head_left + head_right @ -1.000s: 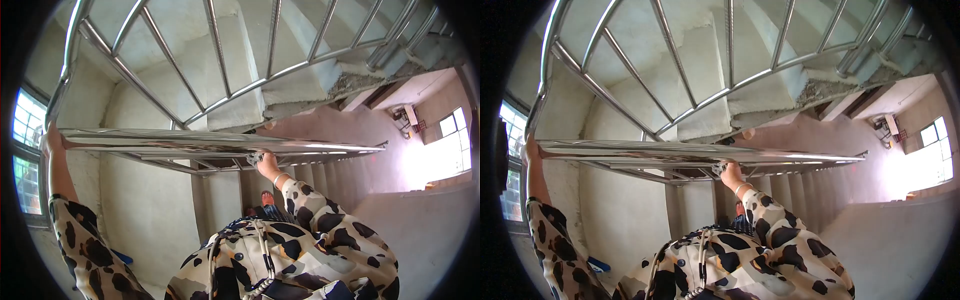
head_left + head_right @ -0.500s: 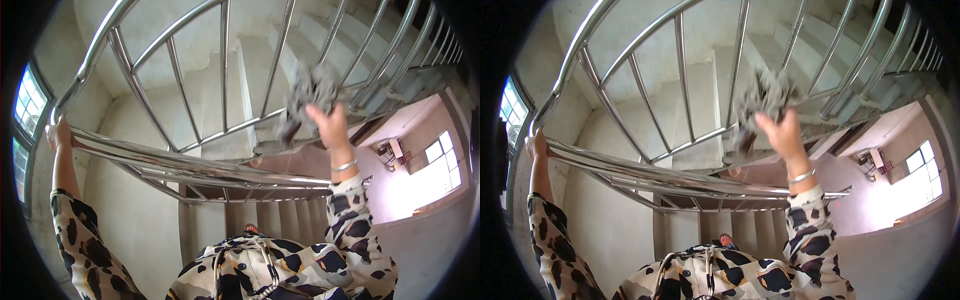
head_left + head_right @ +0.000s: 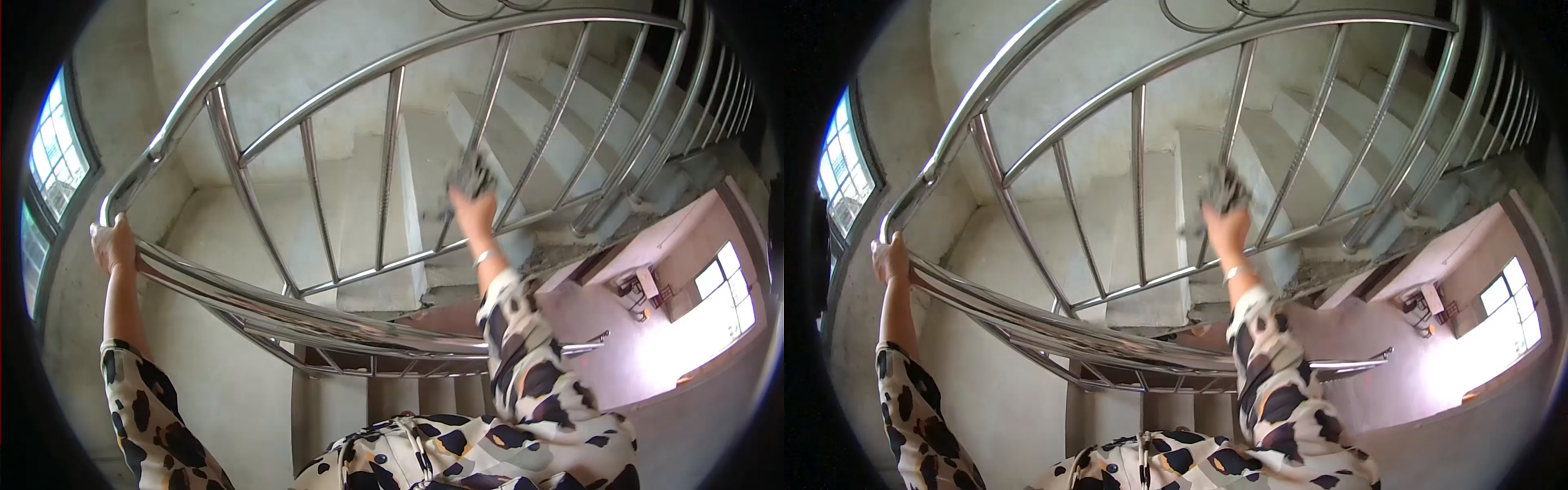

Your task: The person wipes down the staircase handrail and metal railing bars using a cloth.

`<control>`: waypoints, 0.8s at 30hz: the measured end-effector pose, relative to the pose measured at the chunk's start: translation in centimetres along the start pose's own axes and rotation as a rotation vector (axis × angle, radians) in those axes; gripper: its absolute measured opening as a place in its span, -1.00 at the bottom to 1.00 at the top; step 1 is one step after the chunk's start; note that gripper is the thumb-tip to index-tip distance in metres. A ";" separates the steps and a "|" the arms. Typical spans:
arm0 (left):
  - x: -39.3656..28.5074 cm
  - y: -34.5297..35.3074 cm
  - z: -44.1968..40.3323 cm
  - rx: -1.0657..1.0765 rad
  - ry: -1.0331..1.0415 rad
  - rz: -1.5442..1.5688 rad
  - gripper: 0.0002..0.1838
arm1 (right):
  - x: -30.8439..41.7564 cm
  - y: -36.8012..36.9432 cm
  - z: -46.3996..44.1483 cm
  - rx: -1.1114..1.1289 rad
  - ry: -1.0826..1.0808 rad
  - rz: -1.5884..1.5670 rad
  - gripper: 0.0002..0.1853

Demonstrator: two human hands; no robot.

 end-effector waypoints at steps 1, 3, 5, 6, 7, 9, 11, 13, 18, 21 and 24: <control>-0.2 0.0 0.0 0.019 -0.008 -0.031 -0.44 | -2.3 0.7 3.4 0.024 0.049 0.043 -0.67; -0.3 -0.2 0.3 0.041 -0.009 -0.078 -0.44 | -3.5 1.2 9.2 -0.035 -0.193 0.530 -0.66; -0.4 -0.3 0.4 0.031 -0.019 -0.056 -0.45 | -4.1 1.2 10.5 0.092 -0.098 0.495 -0.63; -0.4 -0.4 0.2 0.039 -0.016 -0.063 -0.45 | -4.5 1.8 10.1 0.217 -0.012 0.464 -0.60; -0.2 -0.2 0.2 0.038 -0.018 -0.066 -0.45 | -4.5 1.3 9.5 0.220 -0.013 0.463 -0.60; 0.0 0.1 -0.2 0.023 -0.015 -0.058 -0.46 | -2.7 1.2 7.2 0.559 0.353 0.327 -0.53; -0.1 -0.1 0.2 0.009 -0.016 -0.048 -0.46 | 2.1 0.5 4.6 0.440 0.108 0.124 -0.58; -0.2 -0.4 0.4 -0.002 -0.005 -0.046 -0.46 | 7.7 0.9 0.8 0.362 -0.100 -0.295 -0.71; -0.2 -0.2 0.3 -0.001 0.000 -0.041 -0.43 | 21.6 2.1 -6.8 0.130 -0.429 -0.299 -0.77; -0.5 -0.5 0.8 0.029 -0.012 -0.024 -0.42 | 18.1 7.4 -5.9 0.107 -0.354 -0.128 -0.77; -0.6 -0.5 1.0 0.036 0.000 -0.006 -0.43 | 14.4 9.0 0.0 0.116 -0.472 -0.199 -0.81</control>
Point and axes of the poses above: each hand's wrist, its own z-axis away from the middle knuckle, its own y-axis out of the palm, x = y × z, the point moved 6 cm from there along -z, towards the middle knuckle, and after that the axes turned 3 degrees about x, right-handed, at the moved point
